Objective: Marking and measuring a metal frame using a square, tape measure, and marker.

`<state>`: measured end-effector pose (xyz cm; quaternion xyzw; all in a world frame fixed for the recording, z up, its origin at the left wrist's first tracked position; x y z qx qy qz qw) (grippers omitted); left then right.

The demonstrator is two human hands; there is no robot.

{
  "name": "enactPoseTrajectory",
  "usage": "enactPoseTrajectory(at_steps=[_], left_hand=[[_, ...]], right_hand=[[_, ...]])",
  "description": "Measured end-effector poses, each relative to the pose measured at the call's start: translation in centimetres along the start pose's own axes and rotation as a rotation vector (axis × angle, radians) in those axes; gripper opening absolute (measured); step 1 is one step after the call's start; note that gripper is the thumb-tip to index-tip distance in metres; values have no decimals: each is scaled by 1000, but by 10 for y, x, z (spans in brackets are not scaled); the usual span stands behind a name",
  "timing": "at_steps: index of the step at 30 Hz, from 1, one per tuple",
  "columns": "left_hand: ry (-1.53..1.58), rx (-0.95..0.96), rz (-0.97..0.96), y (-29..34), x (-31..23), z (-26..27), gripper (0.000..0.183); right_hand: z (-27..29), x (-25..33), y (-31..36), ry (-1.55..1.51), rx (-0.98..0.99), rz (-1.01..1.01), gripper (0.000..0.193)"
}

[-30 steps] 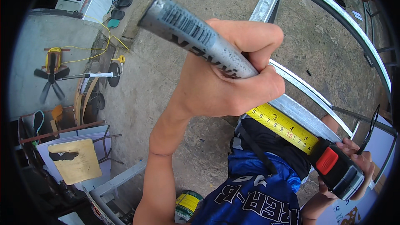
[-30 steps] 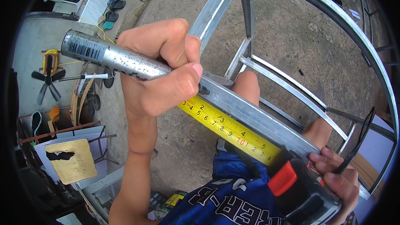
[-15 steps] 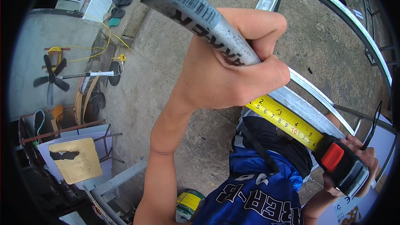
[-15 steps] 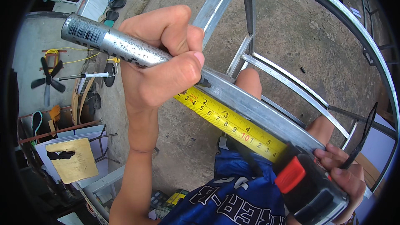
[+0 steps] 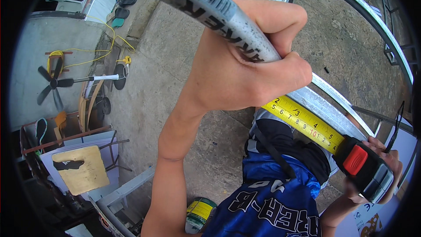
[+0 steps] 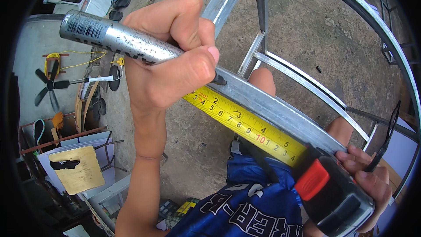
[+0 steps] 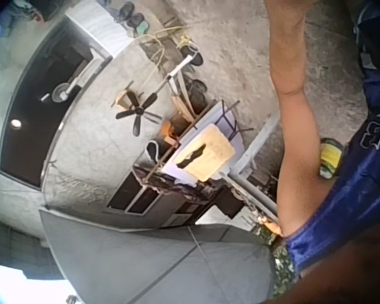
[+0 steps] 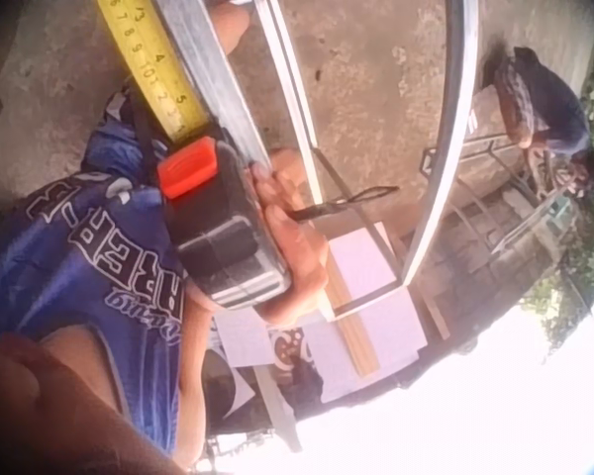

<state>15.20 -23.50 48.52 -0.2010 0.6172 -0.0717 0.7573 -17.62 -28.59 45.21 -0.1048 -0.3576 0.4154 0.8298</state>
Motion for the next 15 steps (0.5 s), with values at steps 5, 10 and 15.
enactPoseTrajectory(at_steps=[5,10,15], left_hand=[[9,0,2,0,0,1,31],[-66,21,-35,1,0,-2,31],[-235,87,-232,0,-5,-2,29]], right_hand=[[1,-4,-1,-45,42,41,84],[0,0,3,-7,-4,-68,84],[3,-7,-1,-68,58,35,81]])
Point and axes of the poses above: each hand's wrist, its own y-axis away from the middle knuckle, its own z-axis out of the back of the hand, x = y × z, the point moved 2 cm from there along -y, towards the middle knuckle, and after that the axes turned 8 degrees about y, right-handed, at the moved point
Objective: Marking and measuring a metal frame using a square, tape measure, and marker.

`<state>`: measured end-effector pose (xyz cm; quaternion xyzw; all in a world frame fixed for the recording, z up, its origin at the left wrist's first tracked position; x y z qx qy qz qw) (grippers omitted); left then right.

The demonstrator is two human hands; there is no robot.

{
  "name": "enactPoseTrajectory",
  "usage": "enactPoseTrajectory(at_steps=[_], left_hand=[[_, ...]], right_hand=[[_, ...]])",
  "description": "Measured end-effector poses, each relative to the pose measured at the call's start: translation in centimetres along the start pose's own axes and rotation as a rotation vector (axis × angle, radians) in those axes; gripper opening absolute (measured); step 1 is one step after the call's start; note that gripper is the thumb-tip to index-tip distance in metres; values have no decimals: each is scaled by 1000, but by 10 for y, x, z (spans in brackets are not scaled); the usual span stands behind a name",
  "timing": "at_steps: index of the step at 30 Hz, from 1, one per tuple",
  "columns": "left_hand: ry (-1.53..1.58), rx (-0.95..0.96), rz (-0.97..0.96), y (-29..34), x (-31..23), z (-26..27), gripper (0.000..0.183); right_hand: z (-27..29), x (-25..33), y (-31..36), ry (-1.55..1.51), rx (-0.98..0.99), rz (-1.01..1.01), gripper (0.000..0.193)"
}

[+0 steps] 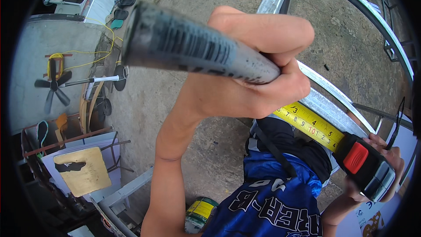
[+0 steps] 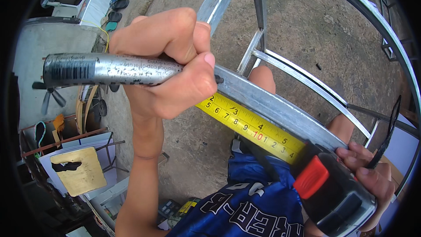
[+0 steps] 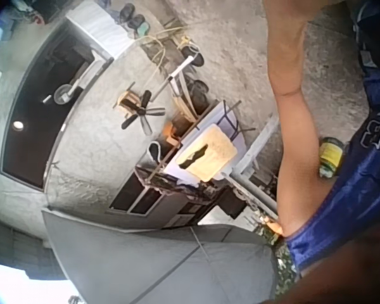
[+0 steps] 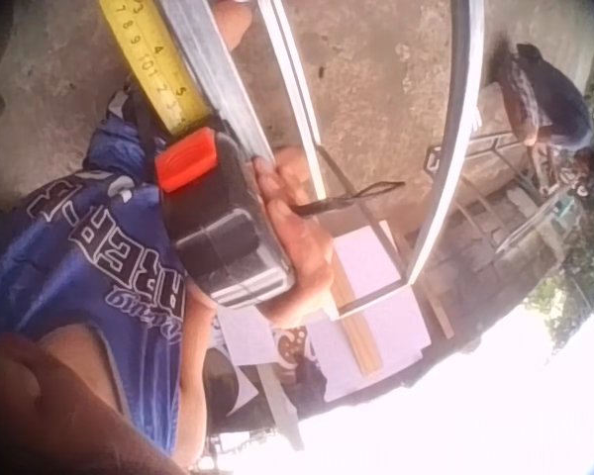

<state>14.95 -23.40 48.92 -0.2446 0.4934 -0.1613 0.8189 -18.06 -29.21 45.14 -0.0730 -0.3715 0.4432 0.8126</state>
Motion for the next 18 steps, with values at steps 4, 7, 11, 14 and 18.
enactPoseTrajectory(at_steps=[4,7,11,14,18], left_hand=[[-59,49,-101,2,-2,-1,28],[213,-68,142,3,4,-2,29],[362,-122,169,2,7,0,31],[274,-72,184,3,6,0,32],[158,-40,134,3,4,-2,32]], right_hand=[[0,-3,2,75,44,44,80],[-2,0,1,75,43,88,81],[-5,6,-7,43,29,81,79],[-10,14,-12,21,-48,57,77],[-17,23,-15,66,-119,29,76]])
Point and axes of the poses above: each hand's wrist, its own y-axis away from the middle knuckle, its own z-axis out of the back of the hand, x = y × z, the point moved 2 cm from there along -y, towards the middle knuckle, and after that the axes turned 8 degrees about y, right-handed, at the moved point
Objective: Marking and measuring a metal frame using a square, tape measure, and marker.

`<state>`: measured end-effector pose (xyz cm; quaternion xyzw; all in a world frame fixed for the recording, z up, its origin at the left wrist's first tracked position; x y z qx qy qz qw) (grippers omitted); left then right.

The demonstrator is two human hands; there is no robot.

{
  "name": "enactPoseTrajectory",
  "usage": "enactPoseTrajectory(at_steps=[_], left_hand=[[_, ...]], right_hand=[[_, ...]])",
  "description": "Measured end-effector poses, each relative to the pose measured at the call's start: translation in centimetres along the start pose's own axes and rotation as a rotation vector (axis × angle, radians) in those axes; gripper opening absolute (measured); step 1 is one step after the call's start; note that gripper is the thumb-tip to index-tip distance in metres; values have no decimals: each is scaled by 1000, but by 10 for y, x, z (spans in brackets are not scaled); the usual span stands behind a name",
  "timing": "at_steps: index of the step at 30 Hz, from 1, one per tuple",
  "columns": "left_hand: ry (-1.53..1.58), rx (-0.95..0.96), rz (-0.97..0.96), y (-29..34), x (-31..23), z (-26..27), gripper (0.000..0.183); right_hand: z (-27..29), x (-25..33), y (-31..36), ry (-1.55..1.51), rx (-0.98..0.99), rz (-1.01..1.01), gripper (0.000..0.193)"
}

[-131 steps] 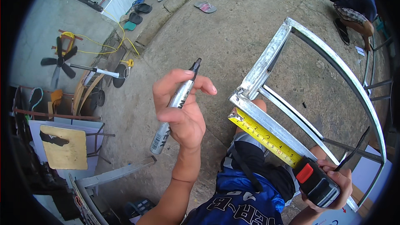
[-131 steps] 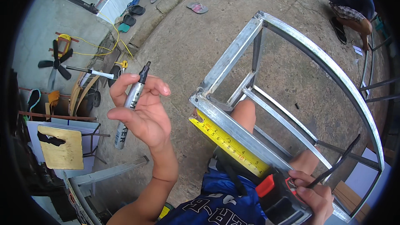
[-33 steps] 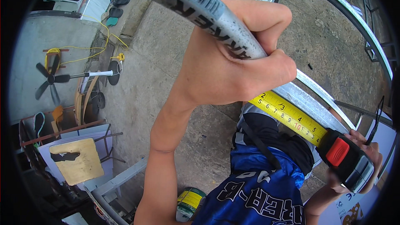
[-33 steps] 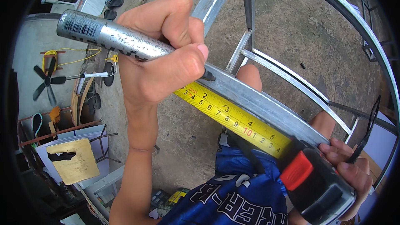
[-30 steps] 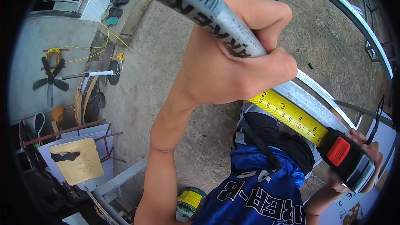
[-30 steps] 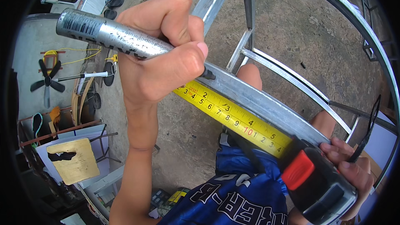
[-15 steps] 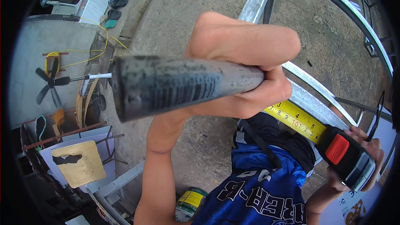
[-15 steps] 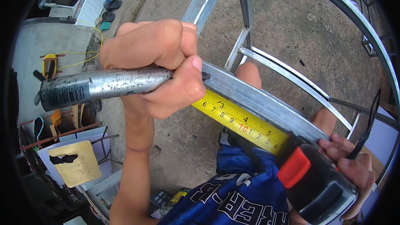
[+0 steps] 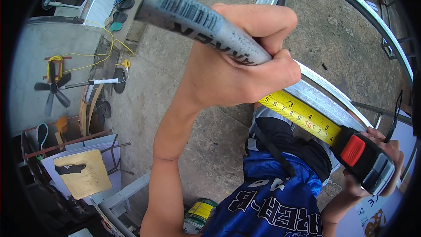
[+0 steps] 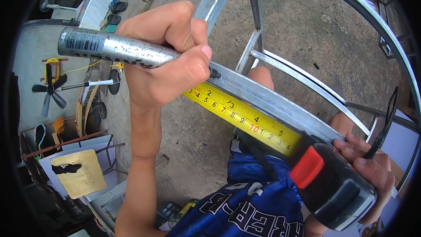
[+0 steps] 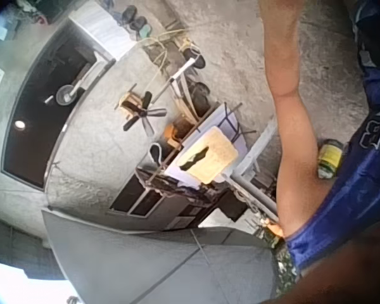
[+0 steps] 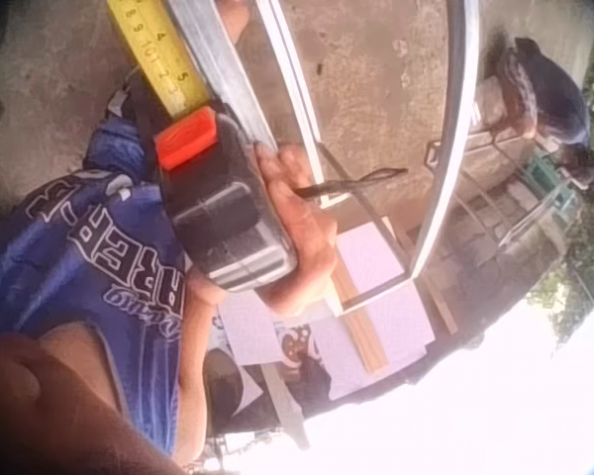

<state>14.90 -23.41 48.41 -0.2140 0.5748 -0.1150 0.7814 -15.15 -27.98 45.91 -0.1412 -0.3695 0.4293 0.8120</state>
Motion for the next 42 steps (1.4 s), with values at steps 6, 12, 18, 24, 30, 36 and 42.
enactPoseTrajectory(at_steps=[6,12,18,24,30,36,42], left_hand=[[178,-39,87,-2,0,3,31],[120,-10,52,-2,0,1,33],[4,39,50,-2,-1,0,34],[132,-21,104,1,1,2,32],[306,-136,215,-3,3,7,28],[370,-153,239,-2,4,5,28],[340,-183,225,-4,3,2,30]], right_hand=[[2,-1,-4,7,16,15,76],[2,-2,-4,-93,11,21,74],[0,0,-8,-53,-5,66,69],[0,0,-12,-89,7,124,68],[16,-12,0,-129,-1,161,72],[41,-29,28,-129,-266,23,64],[43,-38,33,-121,-209,9,65]])
Point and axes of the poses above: each hand's wrist, its own y-axis away from the middle knuckle, its own z-axis out of the back of the hand, x = y × z, the point moved 2 cm from there along -y, towards the middle knuckle, and after that the axes turned 8 degrees about y, right-handed, at the moved point
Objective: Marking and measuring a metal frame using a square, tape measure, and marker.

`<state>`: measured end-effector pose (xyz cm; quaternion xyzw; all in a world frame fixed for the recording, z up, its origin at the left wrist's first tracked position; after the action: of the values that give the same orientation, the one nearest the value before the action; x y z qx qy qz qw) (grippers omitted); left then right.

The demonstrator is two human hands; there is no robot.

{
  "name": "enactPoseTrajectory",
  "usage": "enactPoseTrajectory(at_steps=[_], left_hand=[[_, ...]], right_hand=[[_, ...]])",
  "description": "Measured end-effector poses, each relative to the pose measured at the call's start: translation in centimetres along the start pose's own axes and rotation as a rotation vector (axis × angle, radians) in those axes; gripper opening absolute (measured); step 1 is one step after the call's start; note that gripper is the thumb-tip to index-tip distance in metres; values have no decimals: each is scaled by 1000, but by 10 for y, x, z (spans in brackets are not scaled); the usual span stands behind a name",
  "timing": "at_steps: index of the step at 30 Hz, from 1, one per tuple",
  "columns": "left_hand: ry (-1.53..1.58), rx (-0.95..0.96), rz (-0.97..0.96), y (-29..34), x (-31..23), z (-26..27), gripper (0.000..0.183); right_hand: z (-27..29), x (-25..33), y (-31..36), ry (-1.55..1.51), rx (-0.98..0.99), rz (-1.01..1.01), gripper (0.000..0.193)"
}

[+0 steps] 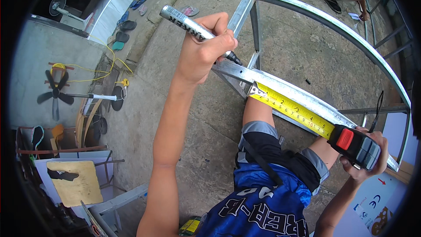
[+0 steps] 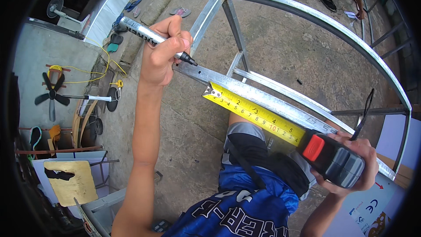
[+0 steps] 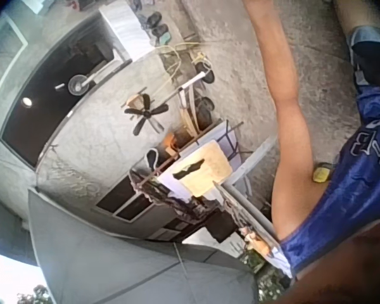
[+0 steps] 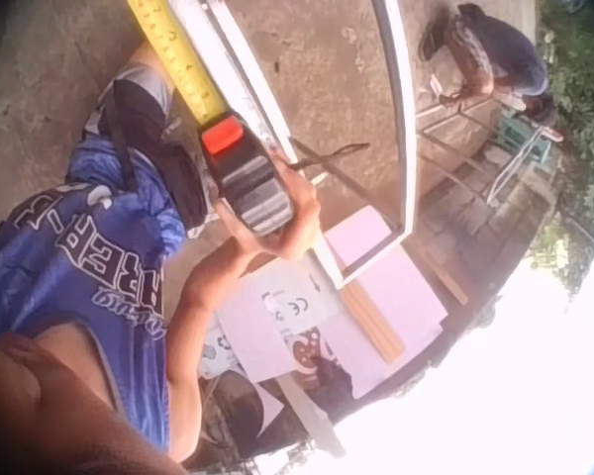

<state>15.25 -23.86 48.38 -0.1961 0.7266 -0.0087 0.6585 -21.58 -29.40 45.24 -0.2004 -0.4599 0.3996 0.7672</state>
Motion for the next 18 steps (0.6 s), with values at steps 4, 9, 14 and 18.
enactPoseTrajectory(at_steps=[4,9,14,18], left_hand=[[-34,-28,12,0,0,-1,30],[-58,-30,-12,1,4,2,28],[-105,-18,34,1,-4,1,28],[-332,135,-153,7,-19,-21,22]], right_hand=[[-5,5,-6,83,80,81,75],[-19,13,-14,57,110,123,87],[-21,20,-21,169,49,145,70],[-20,19,-23,151,94,157,72]])
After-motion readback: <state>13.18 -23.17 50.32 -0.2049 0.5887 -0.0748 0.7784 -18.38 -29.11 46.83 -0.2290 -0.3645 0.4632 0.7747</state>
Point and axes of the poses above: each hand's wrist, its own y-axis away from the middle knuckle, its own z-axis out of the back of the hand, x = y × z, the point moved 2 cm from there along -y, towards the middle knuckle, and after that the axes turned 8 degrees about y, right-handed, at the moved point
